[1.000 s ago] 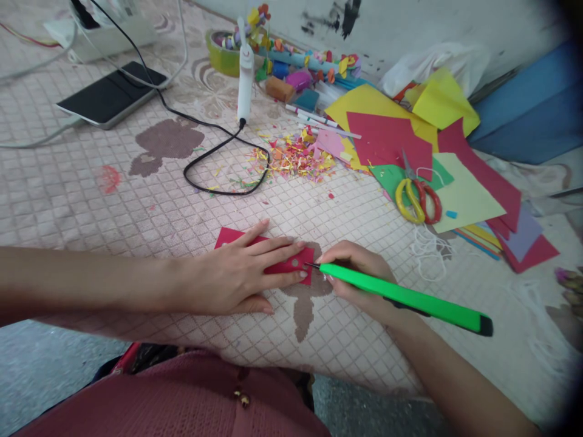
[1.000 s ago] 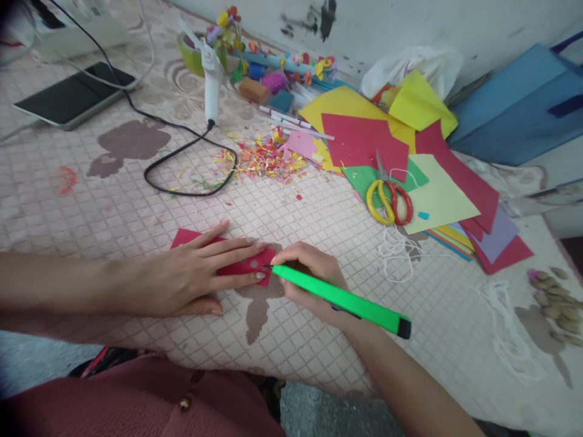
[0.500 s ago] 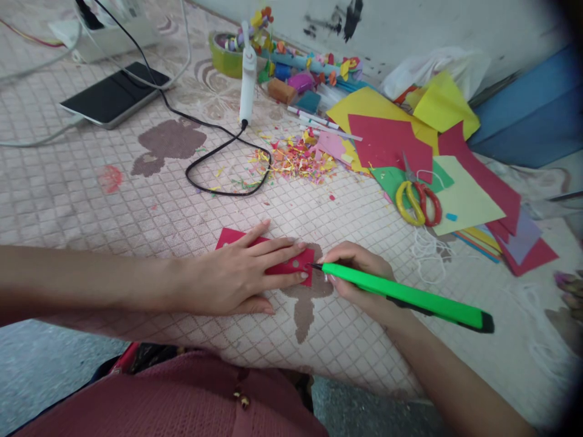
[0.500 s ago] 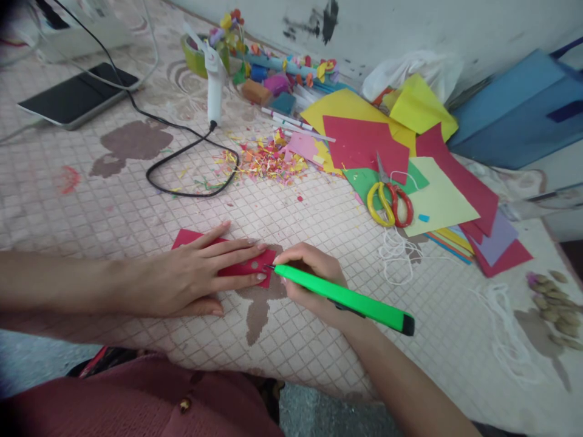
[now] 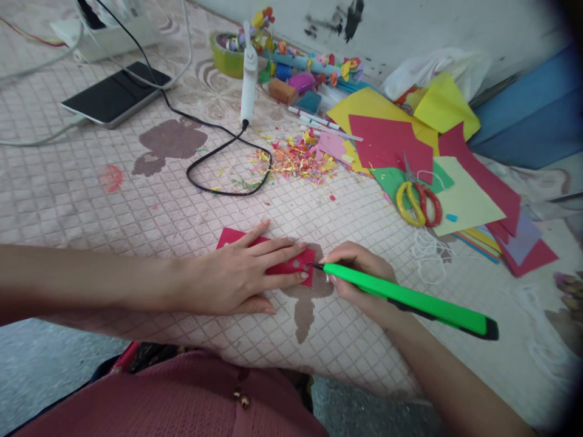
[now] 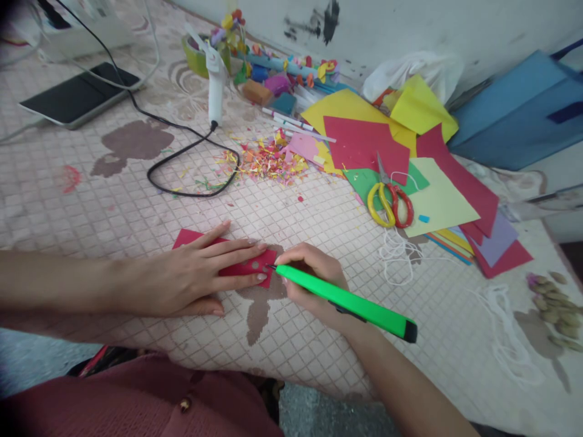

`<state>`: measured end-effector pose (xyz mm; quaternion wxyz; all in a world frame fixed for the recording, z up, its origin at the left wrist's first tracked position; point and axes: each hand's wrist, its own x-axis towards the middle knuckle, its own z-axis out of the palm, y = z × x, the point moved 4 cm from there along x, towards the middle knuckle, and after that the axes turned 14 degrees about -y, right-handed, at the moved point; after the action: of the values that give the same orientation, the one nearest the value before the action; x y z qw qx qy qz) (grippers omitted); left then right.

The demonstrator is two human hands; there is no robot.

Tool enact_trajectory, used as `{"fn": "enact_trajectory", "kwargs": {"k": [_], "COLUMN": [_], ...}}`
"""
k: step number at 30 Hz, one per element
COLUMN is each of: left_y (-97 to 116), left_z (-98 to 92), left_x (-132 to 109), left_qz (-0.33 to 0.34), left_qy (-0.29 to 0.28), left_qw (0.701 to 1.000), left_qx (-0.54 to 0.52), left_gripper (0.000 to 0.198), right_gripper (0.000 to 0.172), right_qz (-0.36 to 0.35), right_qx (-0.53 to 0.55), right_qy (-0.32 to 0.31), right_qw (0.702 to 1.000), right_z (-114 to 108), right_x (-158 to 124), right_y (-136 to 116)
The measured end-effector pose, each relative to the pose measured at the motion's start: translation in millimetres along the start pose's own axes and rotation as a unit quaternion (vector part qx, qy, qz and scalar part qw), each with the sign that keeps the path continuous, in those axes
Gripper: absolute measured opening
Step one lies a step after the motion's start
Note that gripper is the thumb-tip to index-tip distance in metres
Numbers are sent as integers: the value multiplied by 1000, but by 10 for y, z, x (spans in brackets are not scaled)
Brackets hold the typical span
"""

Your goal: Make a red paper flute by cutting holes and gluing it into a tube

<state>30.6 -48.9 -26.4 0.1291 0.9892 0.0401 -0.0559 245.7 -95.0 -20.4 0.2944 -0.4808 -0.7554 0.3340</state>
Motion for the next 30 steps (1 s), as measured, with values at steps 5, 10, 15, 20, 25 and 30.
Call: {"fn": "enact_trajectory", "kwargs": {"k": [5, 10, 15, 20, 25, 30], "left_y": [-3, -9, -8, -9, -13, -14], "left_z": [-2, 18, 19, 20, 21, 21], "left_x": [12, 10, 5, -2, 4, 13], "left_qz": [3, 0, 4, 3, 0, 0], "left_qy": [8, -7, -2, -7, -12, -16], "left_qw": [1000, 1000, 1000, 1000, 1000, 1000], "left_qx": [-10, -7, -8, -11, -8, -6], "left_gripper": [61, 61, 60, 60, 62, 63], "right_gripper": [20, 21, 19, 17, 15, 18], "right_qz": [-12, -1, -3, -5, 23, 24], "right_qx": [-11, 2, -1, -17, 8, 15], "right_qy": [-22, 2, -1, -22, 21, 19], "right_qw": [1000, 1000, 1000, 1000, 999, 999], "right_z": [-5, -10, 3, -10, -12, 18], "right_x": [22, 20, 22, 41, 39, 26], "right_y": [-44, -43, -36, -83, -55, -9]}}
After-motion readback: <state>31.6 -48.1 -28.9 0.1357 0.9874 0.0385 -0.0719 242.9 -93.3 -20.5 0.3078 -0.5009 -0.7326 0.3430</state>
